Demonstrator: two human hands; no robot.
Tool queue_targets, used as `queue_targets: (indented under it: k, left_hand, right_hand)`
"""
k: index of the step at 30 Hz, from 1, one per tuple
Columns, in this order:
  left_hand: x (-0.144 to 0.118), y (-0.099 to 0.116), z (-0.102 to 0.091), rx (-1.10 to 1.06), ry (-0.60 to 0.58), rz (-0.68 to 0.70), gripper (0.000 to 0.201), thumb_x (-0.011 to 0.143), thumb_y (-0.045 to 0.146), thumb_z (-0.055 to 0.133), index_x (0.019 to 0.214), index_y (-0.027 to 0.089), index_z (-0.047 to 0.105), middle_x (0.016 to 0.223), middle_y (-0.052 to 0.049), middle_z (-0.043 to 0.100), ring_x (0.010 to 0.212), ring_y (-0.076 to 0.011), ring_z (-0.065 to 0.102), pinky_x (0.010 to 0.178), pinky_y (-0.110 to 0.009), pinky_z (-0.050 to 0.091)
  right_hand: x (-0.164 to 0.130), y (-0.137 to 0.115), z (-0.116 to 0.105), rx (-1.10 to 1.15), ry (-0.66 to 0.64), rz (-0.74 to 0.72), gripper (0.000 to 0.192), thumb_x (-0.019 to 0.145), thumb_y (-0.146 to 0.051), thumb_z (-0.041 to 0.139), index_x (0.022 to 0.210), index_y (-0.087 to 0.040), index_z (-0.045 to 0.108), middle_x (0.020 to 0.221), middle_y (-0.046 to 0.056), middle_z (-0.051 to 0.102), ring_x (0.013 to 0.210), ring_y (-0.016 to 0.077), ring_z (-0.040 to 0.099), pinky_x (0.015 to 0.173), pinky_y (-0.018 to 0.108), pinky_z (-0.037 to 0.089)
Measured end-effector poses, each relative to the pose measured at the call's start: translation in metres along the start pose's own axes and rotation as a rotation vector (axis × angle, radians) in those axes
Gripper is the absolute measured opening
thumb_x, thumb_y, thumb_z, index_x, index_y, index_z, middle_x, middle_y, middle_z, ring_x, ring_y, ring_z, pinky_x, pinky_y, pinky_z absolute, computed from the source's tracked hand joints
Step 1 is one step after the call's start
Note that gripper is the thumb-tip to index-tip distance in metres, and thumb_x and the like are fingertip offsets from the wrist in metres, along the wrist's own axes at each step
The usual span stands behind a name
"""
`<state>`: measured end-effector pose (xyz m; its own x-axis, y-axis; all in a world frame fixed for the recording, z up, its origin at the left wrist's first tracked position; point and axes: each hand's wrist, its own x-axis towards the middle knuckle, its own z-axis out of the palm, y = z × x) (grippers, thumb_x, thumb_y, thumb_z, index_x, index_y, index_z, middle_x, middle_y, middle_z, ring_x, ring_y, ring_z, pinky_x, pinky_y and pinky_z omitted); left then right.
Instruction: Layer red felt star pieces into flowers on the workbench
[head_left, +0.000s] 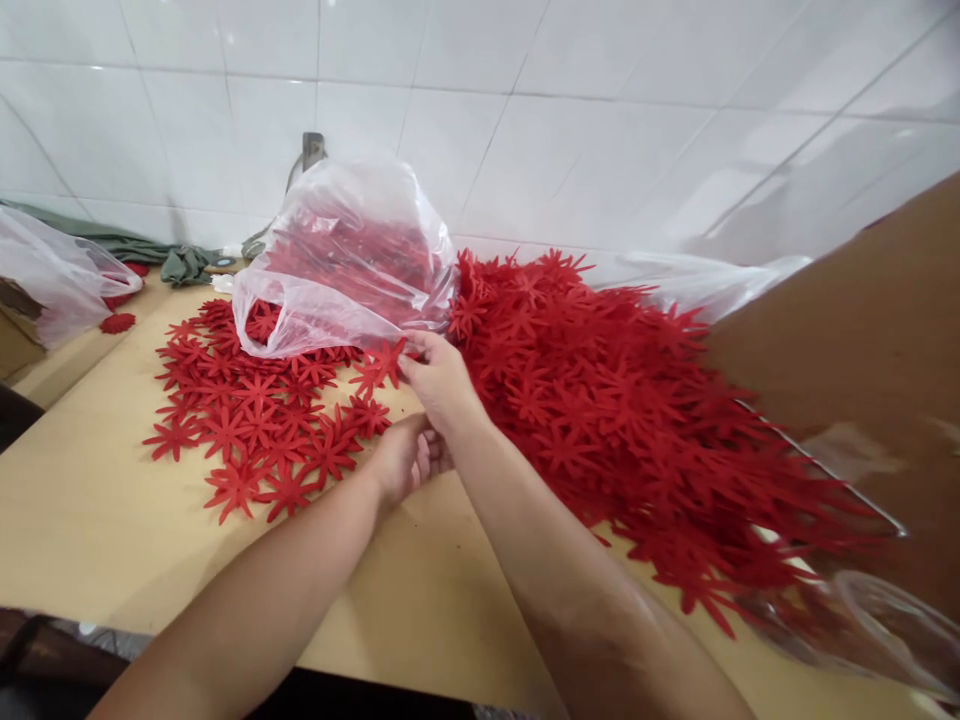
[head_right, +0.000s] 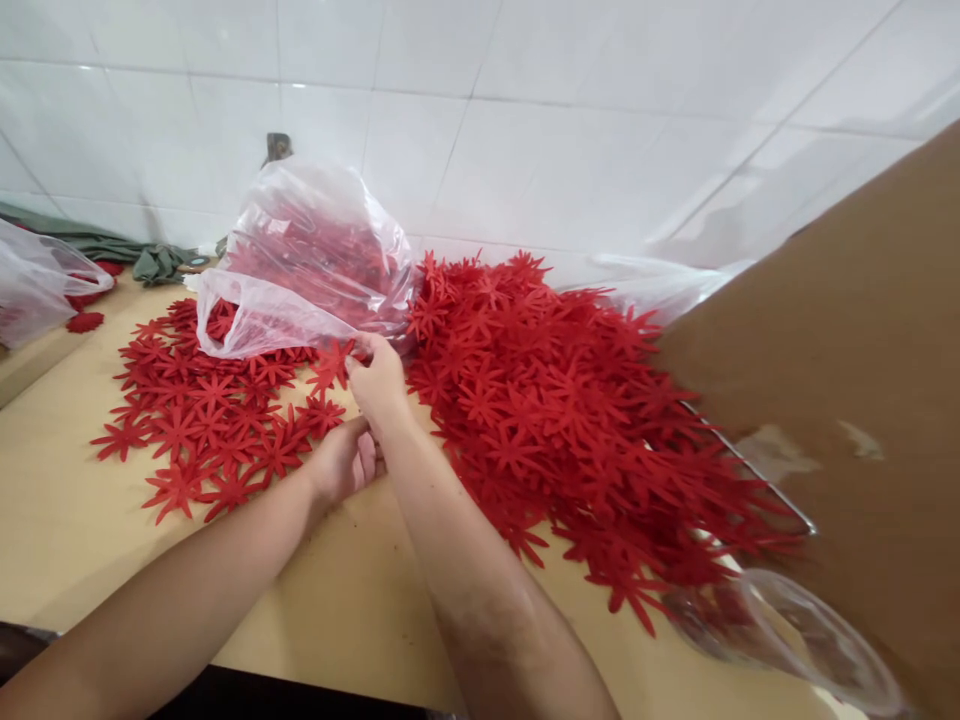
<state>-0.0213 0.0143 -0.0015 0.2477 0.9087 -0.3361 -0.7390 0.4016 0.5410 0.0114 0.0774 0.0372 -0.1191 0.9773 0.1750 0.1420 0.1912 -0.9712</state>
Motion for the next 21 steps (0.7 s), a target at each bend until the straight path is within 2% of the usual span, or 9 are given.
queue_targets:
  k: [4, 8, 11, 14, 16, 18, 21]
  left_hand:
    - [-0.001, 0.019, -0.008, -0.073, 0.014, 0.077, 0.033, 0.084, 0.030, 0.033, 0.073, 0.013, 0.059, 0.065, -0.006, 0.062, 0.060, -0.0131, 0.060, 0.066, -0.027, 0.045]
    - [-0.005, 0.035, -0.010, -0.108, 0.027, 0.166, 0.043, 0.085, 0.041, 0.027, 0.079, 0.015, 0.060, 0.069, -0.005, 0.063, 0.066, -0.0142, 0.060, 0.073, -0.030, 0.046]
    - [-0.008, 0.034, -0.008, -0.113, 0.020, 0.159, 0.042, 0.083, 0.046, 0.032, 0.074, 0.015, 0.059, 0.063, -0.003, 0.062, 0.063, -0.0138, 0.059, 0.071, -0.030, 0.047]
    - [-0.012, 0.026, -0.004, -0.145, 0.057, 0.127, 0.036, 0.081, 0.044, 0.040, 0.072, 0.014, 0.059, 0.059, -0.003, 0.060, 0.068, -0.0153, 0.061, 0.074, -0.031, 0.047]
    - [-0.013, 0.021, -0.001, -0.173, 0.035, 0.128, 0.038, 0.082, 0.046, 0.038, 0.083, 0.015, 0.061, 0.070, -0.005, 0.064, 0.078, -0.0170, 0.062, 0.078, -0.032, 0.047]
    - [-0.013, 0.018, 0.001, -0.195, -0.017, 0.143, 0.049, 0.083, 0.051, 0.028, 0.098, 0.017, 0.060, 0.084, -0.007, 0.067, 0.088, -0.0183, 0.062, 0.083, -0.034, 0.046]
    - [-0.013, 0.014, 0.000, -0.147, -0.045, 0.193, 0.058, 0.084, 0.055, 0.018, 0.114, 0.019, 0.054, 0.099, -0.008, 0.065, 0.100, -0.0182, 0.058, 0.088, -0.035, 0.044]
  right_hand:
    - [-0.011, -0.004, -0.021, 0.123, -0.025, -0.011, 0.032, 0.064, -0.017, 0.049, 0.095, -0.017, 0.052, 0.075, -0.002, 0.050, 0.066, 0.0089, 0.049, 0.069, 0.027, 0.047]
    - [-0.031, -0.004, -0.028, 0.231, -0.074, 0.027, 0.025, 0.061, -0.021, 0.052, 0.086, -0.019, 0.050, 0.077, -0.001, 0.053, 0.066, 0.0094, 0.051, 0.070, 0.028, 0.046]
    - [-0.048, 0.000, -0.025, 0.186, -0.101, 0.022, 0.018, 0.062, -0.023, 0.054, 0.079, -0.019, 0.050, 0.078, 0.001, 0.057, 0.069, 0.0117, 0.054, 0.070, 0.029, 0.047]
    - [-0.063, 0.005, -0.017, 0.079, -0.091, -0.045, 0.016, 0.070, -0.032, 0.051, 0.077, -0.019, 0.052, 0.081, 0.004, 0.061, 0.077, 0.0149, 0.057, 0.075, 0.031, 0.047]
    - [-0.072, 0.007, -0.010, 0.003, -0.078, -0.114, 0.023, 0.077, -0.037, 0.044, 0.082, -0.018, 0.056, 0.088, 0.007, 0.063, 0.085, 0.0168, 0.058, 0.083, 0.034, 0.045]
    - [-0.080, 0.009, -0.002, -0.111, -0.083, -0.203, 0.032, 0.081, -0.035, 0.038, 0.095, -0.017, 0.060, 0.105, 0.010, 0.062, 0.104, 0.0192, 0.054, 0.096, 0.038, 0.038]
    - [-0.085, 0.013, 0.007, -0.296, -0.100, -0.285, 0.044, 0.083, -0.030, 0.031, 0.117, -0.014, 0.053, 0.132, 0.010, 0.046, 0.128, 0.0201, 0.032, 0.108, 0.044, 0.020]
